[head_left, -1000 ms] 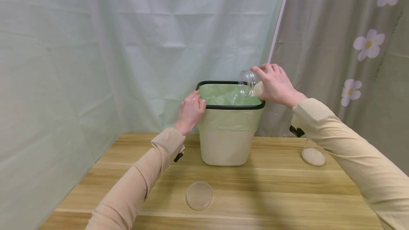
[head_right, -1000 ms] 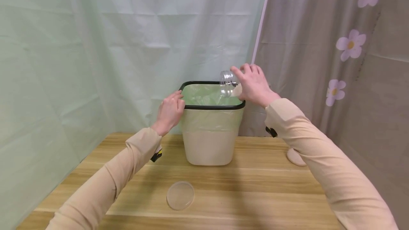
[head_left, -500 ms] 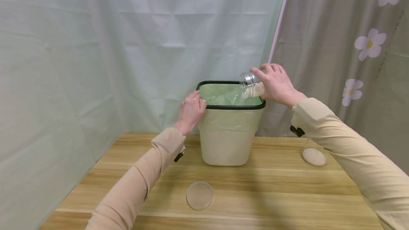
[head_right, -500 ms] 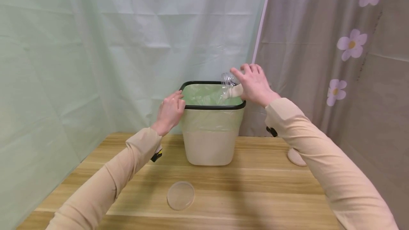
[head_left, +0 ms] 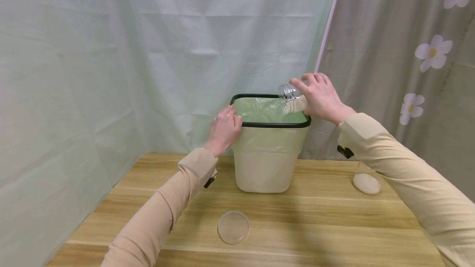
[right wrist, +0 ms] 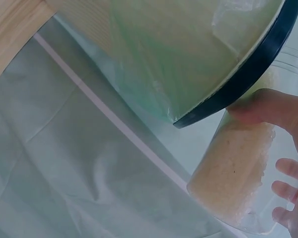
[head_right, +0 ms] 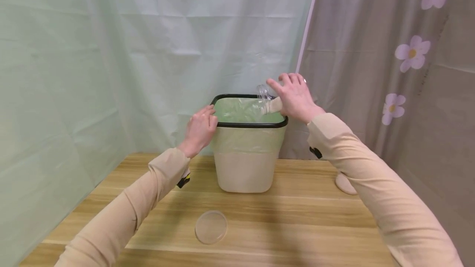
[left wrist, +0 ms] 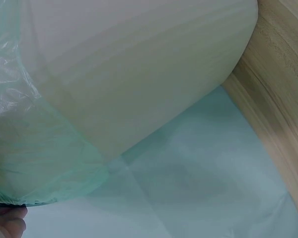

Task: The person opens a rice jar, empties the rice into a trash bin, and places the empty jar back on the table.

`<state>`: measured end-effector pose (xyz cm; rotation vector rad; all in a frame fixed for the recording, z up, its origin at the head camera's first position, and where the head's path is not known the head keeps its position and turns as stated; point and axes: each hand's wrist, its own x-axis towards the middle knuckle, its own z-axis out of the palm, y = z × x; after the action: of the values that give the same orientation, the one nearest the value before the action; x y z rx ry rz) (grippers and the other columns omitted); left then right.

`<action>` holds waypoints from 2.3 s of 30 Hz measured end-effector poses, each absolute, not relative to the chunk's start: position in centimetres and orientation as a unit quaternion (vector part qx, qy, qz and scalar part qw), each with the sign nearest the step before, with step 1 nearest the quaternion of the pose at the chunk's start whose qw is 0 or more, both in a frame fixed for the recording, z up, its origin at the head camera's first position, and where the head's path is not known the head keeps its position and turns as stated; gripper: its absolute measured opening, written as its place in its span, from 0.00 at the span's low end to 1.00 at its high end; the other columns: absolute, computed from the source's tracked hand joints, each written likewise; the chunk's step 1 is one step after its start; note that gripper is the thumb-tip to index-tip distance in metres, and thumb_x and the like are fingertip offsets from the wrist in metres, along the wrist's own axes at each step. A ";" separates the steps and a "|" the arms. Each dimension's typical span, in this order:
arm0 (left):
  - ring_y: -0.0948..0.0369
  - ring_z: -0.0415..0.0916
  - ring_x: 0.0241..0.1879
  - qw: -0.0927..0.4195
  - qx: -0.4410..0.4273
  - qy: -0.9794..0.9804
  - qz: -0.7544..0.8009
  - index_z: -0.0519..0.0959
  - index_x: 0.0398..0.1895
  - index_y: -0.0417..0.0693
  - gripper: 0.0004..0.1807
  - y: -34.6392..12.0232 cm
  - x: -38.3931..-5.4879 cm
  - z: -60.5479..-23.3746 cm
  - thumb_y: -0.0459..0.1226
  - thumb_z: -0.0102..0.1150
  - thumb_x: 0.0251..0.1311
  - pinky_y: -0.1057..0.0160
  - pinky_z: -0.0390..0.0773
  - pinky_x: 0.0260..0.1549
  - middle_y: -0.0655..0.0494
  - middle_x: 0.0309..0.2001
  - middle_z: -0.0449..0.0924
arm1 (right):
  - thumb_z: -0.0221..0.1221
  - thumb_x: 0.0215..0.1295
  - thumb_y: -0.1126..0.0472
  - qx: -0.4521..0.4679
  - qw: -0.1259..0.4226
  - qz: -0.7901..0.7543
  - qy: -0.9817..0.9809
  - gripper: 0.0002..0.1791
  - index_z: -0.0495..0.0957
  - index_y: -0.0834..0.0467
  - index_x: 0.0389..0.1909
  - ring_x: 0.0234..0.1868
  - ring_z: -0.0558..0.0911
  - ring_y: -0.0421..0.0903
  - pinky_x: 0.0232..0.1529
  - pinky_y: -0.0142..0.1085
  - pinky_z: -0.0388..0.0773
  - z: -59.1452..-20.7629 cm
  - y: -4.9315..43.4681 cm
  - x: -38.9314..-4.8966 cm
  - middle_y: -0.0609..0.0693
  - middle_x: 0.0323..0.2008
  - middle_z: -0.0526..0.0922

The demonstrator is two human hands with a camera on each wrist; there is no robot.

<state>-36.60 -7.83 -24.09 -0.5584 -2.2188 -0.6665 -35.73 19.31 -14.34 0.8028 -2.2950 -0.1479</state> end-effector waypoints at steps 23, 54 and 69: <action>0.51 0.62 0.58 0.364 -0.216 -0.868 -0.258 0.76 0.45 0.30 0.25 -7.0 -36.1 -23.9 0.37 0.31 0.59 0.55 0.64 0.52 0.41 0.55 0.69 | 0.70 0.27 0.74 0.358 0.376 -0.109 -0.848 0.44 0.67 0.58 0.55 0.49 0.64 0.65 0.55 0.56 0.53 -14.4 19.0 -36.0 0.68 0.48 0.66; 0.50 0.65 0.55 0.384 -0.220 -0.860 -0.255 0.76 0.44 0.29 0.23 -7.0 -36.3 -24.1 0.36 0.34 0.58 0.55 0.65 0.51 0.41 0.52 0.72 | 0.65 0.42 0.77 0.395 0.332 -0.341 -0.786 0.40 0.68 0.50 0.60 0.61 0.56 0.61 0.61 0.47 0.29 -13.7 16.1 -35.1 0.62 0.58 0.62; 0.50 0.65 0.56 0.383 -0.222 -0.859 -0.258 0.77 0.43 0.29 0.23 -7.2 -36.1 -24.1 0.37 0.33 0.58 0.55 0.64 0.52 0.41 0.52 0.72 | 0.70 0.39 0.68 0.403 0.305 -0.500 -0.703 0.43 0.64 0.47 0.60 0.62 0.55 0.57 0.61 0.47 0.28 -14.0 15.3 -35.0 0.56 0.60 0.64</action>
<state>-36.13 -7.17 -24.08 -0.5660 -2.1897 -0.6569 -35.04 15.33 -14.01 1.0677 -1.8624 -1.3231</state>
